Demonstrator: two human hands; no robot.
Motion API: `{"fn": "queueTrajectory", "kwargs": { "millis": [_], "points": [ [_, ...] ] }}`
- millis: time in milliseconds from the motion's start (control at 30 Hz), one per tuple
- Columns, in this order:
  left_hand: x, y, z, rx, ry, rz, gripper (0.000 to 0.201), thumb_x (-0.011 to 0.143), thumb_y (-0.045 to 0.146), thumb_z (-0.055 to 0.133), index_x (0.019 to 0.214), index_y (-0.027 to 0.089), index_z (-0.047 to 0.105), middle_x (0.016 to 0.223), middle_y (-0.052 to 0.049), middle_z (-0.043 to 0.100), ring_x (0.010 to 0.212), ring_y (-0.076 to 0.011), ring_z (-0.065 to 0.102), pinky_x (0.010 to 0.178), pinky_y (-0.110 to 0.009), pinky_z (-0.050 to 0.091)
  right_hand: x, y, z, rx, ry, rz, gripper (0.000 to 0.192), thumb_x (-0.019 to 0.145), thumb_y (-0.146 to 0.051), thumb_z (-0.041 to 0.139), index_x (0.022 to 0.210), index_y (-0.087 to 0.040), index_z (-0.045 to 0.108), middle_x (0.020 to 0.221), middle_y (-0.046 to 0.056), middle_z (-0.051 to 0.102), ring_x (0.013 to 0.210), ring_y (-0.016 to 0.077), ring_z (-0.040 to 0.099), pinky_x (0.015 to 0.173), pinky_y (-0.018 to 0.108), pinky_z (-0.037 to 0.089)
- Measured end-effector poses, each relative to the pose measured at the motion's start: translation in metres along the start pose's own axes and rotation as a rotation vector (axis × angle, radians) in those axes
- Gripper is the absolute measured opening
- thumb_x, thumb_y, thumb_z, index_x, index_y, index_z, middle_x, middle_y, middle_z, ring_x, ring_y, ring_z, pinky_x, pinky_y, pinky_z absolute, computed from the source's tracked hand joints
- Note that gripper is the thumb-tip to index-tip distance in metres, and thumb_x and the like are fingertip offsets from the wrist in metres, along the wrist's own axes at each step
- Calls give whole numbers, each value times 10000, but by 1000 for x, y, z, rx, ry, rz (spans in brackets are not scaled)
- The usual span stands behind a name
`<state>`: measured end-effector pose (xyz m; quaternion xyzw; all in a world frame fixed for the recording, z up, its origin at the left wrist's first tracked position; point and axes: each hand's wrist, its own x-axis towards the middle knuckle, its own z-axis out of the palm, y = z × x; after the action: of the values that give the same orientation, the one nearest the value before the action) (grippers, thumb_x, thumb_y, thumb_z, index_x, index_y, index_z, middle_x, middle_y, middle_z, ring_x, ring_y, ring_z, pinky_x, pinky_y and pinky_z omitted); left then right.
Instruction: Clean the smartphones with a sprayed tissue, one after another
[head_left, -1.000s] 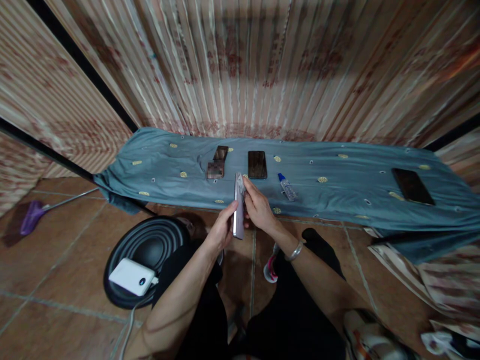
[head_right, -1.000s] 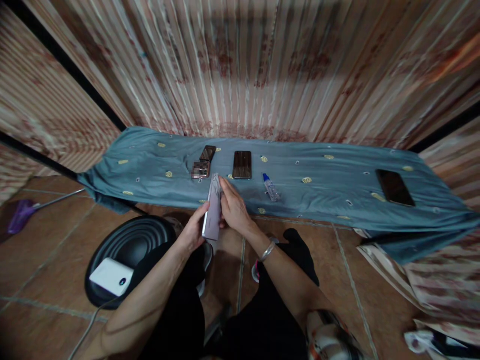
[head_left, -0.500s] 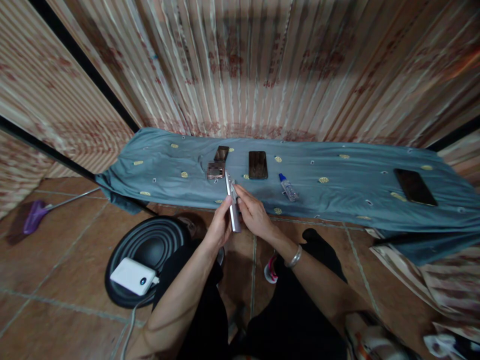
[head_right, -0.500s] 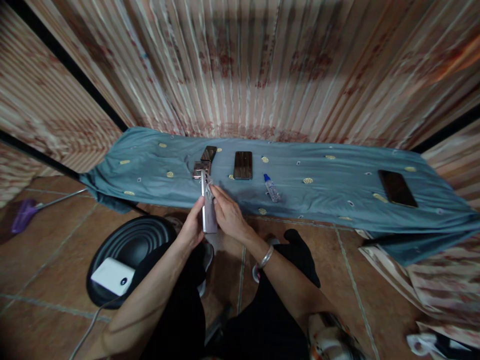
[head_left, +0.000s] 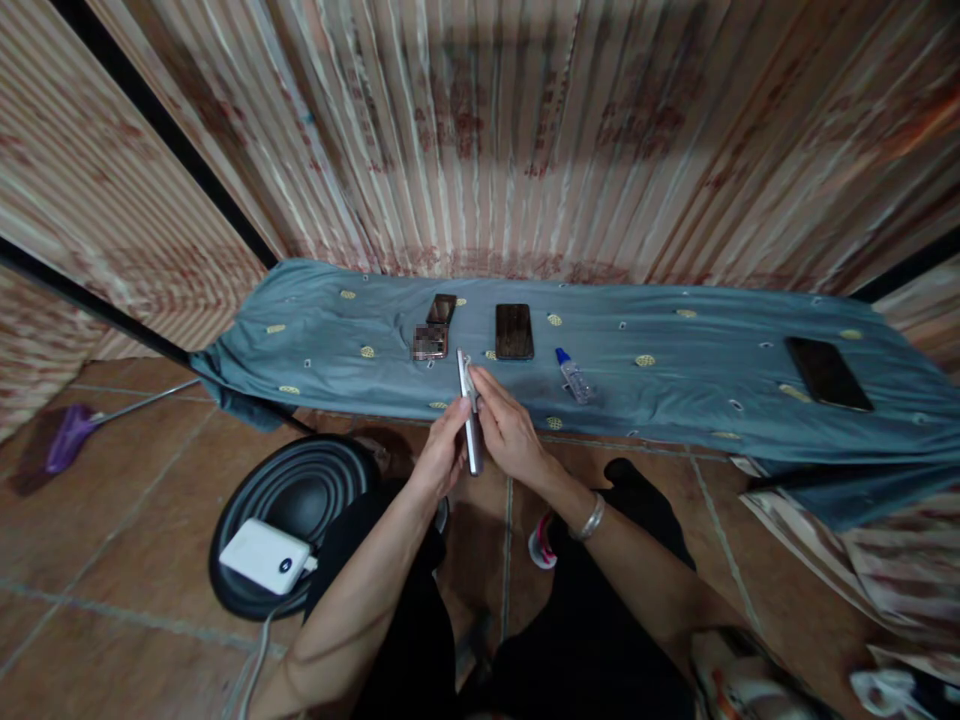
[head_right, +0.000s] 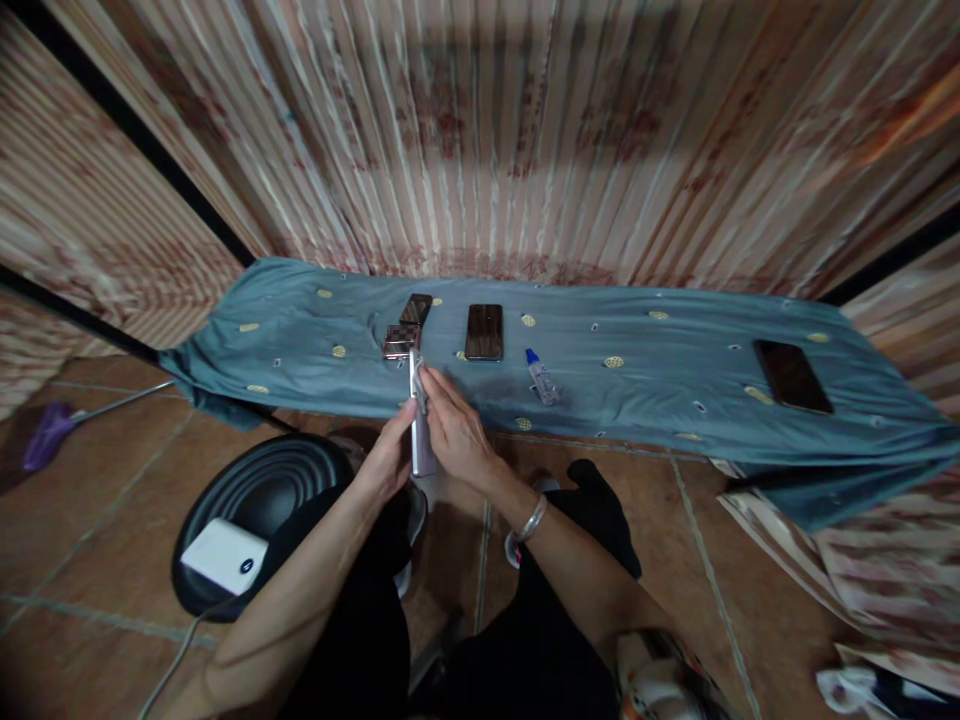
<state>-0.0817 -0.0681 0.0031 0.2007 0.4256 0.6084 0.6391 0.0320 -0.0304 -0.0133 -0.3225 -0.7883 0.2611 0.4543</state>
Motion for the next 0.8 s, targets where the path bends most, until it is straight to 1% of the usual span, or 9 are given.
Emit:
{"fn": "queueTrajectory", "kwargs": {
  "millis": [133,267,367,433,600,667,800],
  "points": [
    [-5,-3,4,47,-34,-34,572,619,463,867,1079,155,722,933,-55,767,894,-206,710,788,-281,543,4,6,-8,-22,25,46,548,992,-192,315,1535,-230,375,1559,39,444,1462,178,384,1246,434,298],
    [-9,-3,7,43,-82,-64,588,618,436,871,1117,173,706,939,-54,769,920,-227,716,796,-313,561,6,6,-12,-17,54,65,545,987,-193,330,1526,-239,393,1550,35,454,1453,184,399,1238,448,311],
    [-8,-1,7,34,-65,-51,572,617,409,875,1109,177,701,936,-50,767,903,-213,717,785,-300,555,6,4,-10,0,55,49,528,999,-208,323,1521,-231,405,1547,46,459,1449,186,406,1233,436,323],
    [-6,0,4,31,-28,-27,565,619,410,874,1105,179,700,907,-39,762,859,-189,712,753,-271,541,4,3,-8,14,43,38,516,1006,-214,320,1510,-240,425,1535,44,477,1438,190,424,1226,432,337],
    [1,-1,-1,55,39,2,599,582,480,879,1064,169,707,665,23,679,634,-133,645,582,-218,465,1,1,-2,24,24,-4,498,1009,-217,317,1481,-201,474,1500,84,518,1413,195,462,1207,421,373],
    [1,-1,-1,48,44,0,614,561,479,890,1059,170,705,704,14,696,645,-133,646,586,-217,466,0,2,-1,15,22,-7,501,1007,-218,315,1484,-196,469,1506,86,509,1420,192,451,1208,422,369],
    [-4,-5,3,40,28,-33,620,558,435,903,1090,185,704,879,-30,745,747,-151,678,663,-236,504,3,7,-4,4,43,36,511,1004,-223,322,1501,-222,443,1531,59,479,1436,193,427,1221,438,344]
  ]
}}
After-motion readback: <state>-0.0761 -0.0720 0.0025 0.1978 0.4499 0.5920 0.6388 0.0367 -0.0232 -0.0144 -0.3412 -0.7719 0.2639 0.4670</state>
